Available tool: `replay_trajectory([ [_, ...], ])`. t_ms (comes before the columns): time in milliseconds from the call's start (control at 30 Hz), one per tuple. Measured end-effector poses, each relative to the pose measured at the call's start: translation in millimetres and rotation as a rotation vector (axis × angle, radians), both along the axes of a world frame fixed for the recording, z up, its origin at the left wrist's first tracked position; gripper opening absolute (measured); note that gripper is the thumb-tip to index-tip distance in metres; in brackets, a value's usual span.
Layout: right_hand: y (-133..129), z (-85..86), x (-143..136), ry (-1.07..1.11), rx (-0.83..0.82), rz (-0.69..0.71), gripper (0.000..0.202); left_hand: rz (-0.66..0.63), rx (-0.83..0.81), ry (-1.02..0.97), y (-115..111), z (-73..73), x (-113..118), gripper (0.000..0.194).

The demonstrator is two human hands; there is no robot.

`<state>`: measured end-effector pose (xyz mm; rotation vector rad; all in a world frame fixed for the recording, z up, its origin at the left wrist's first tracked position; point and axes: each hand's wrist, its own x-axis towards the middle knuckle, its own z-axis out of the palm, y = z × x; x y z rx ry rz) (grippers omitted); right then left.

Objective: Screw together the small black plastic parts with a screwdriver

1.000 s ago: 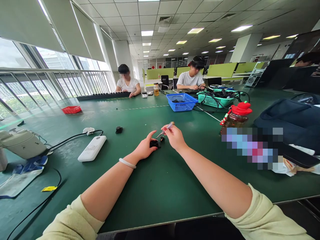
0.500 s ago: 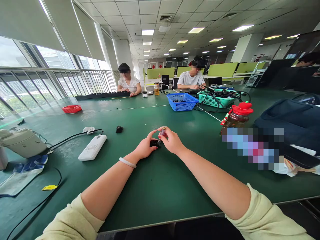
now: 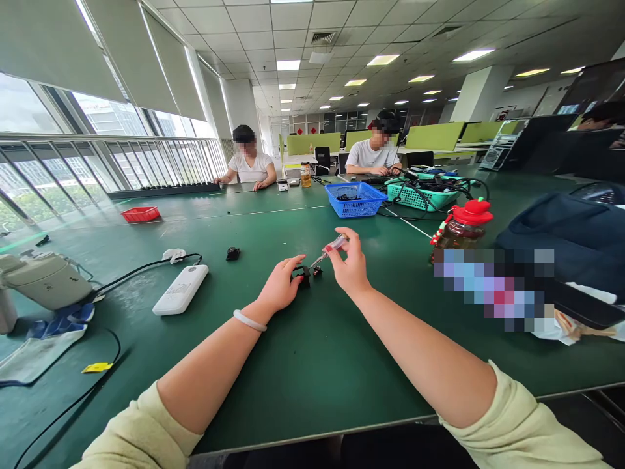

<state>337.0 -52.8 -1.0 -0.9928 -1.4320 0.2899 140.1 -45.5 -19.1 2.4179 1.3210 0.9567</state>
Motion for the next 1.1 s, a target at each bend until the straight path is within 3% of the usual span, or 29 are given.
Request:
replay_trajectory([
  [133, 8.0, -5.6, 12.8, -0.072, 0.002, -0.183, 0.036, 0.189, 0.081, 0.209, -3.3, 2.6, 0.0, 0.041],
  [233, 14.1, -13.4, 16.1, -0.195, -0.006, -0.229, 0.035, 0.241, 0.057, 0.337, -5.9, 2.8, 1.0, 0.038],
  [500, 6.8, -13.6, 0.4, -0.194, -0.023, -0.041, 0.036, 0.269, 0.066, 0.380, -13.8, 10.4, 13.1, 0.039],
  [567, 5.1, -11.7, 0.2, -0.150, -0.028, -0.034, 0.035, 0.234, 0.091, 0.386, -10.9, 12.2, 18.3, 0.042],
  [667, 5.1, -9.7, 3.8, -0.065, -0.030, -0.067, 0.035, 0.056, 0.057, 0.393, -2.1, 9.7, 27.2, 0.049],
  [733, 6.0, -8.9, 6.9, -0.009, -0.042, -0.087, 0.036, -0.051, 0.015, 0.403, 3.7, 6.2, 32.5, 0.045],
  [833, 7.2, -8.4, 10.0, 0.047, -0.065, -0.088, 0.037, -0.075, -0.015, 0.409, 8.2, 2.4, 35.3, 0.035],
  [967, 7.2, -9.1, 10.0, 0.071, -0.090, -0.076, 0.038, -0.002, -0.016, 0.366, 11.7, 0.4, 16.7, 0.031],
  [1100, 5.4, -10.3, 8.6, 0.044, -0.126, -0.053, 0.037, 0.155, -0.007, 0.343, 21.2, 0.5, -37.8, 0.029],
])
